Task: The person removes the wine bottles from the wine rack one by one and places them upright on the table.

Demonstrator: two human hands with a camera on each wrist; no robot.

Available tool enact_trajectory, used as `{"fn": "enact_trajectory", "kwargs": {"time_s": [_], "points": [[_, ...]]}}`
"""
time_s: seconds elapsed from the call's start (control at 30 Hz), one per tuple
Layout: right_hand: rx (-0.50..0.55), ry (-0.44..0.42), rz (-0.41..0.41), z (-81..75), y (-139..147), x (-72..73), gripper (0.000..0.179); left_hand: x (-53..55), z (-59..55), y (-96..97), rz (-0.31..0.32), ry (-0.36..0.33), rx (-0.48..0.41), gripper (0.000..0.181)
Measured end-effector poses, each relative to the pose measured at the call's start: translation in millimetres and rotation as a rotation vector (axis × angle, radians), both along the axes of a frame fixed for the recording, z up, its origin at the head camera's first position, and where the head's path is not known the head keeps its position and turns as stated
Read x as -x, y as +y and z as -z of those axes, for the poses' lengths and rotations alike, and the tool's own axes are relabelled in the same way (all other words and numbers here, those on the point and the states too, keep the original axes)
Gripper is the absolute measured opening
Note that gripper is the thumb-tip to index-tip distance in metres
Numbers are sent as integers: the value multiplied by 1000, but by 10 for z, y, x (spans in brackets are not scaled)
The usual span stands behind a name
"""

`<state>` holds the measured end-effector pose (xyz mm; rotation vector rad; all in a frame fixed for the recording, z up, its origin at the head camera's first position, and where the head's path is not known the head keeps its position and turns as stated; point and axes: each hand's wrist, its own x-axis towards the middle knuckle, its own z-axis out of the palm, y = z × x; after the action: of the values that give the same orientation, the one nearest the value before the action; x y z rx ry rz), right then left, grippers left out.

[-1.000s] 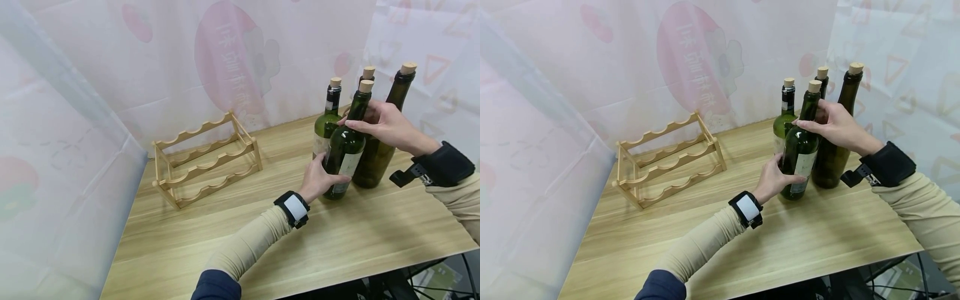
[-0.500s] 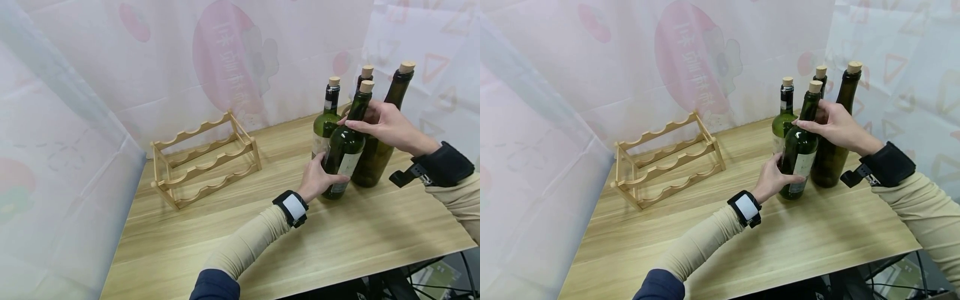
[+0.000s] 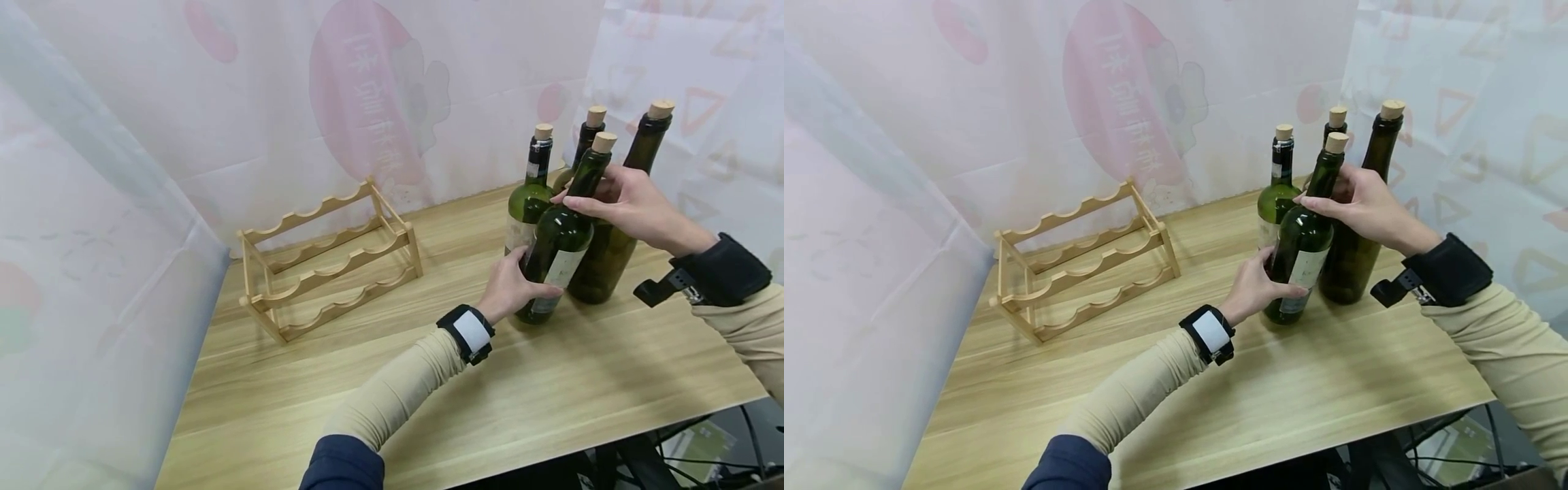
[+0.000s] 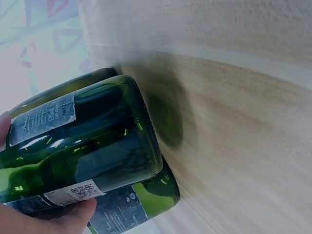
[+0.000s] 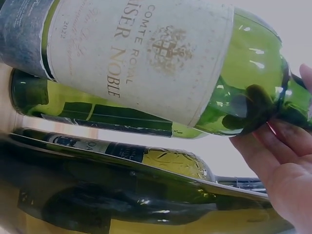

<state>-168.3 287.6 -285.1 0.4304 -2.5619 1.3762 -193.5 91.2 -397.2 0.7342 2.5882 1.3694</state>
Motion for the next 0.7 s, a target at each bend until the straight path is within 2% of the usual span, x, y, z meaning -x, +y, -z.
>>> {"fn": "enact_trajectory", "kwargs": {"time_s": [0.2, 0.4, 0.7], "points": [[26, -11, -4, 4, 17, -15, 29, 38, 9, -1, 35, 25, 0, 74], [70, 0, -24, 43, 17, -7, 30, 55, 20, -20, 49, 31, 9, 75], [64, 20, -23, 39, 24, -20, 29, 67, 6, -14, 55, 27, 28, 76]]}}
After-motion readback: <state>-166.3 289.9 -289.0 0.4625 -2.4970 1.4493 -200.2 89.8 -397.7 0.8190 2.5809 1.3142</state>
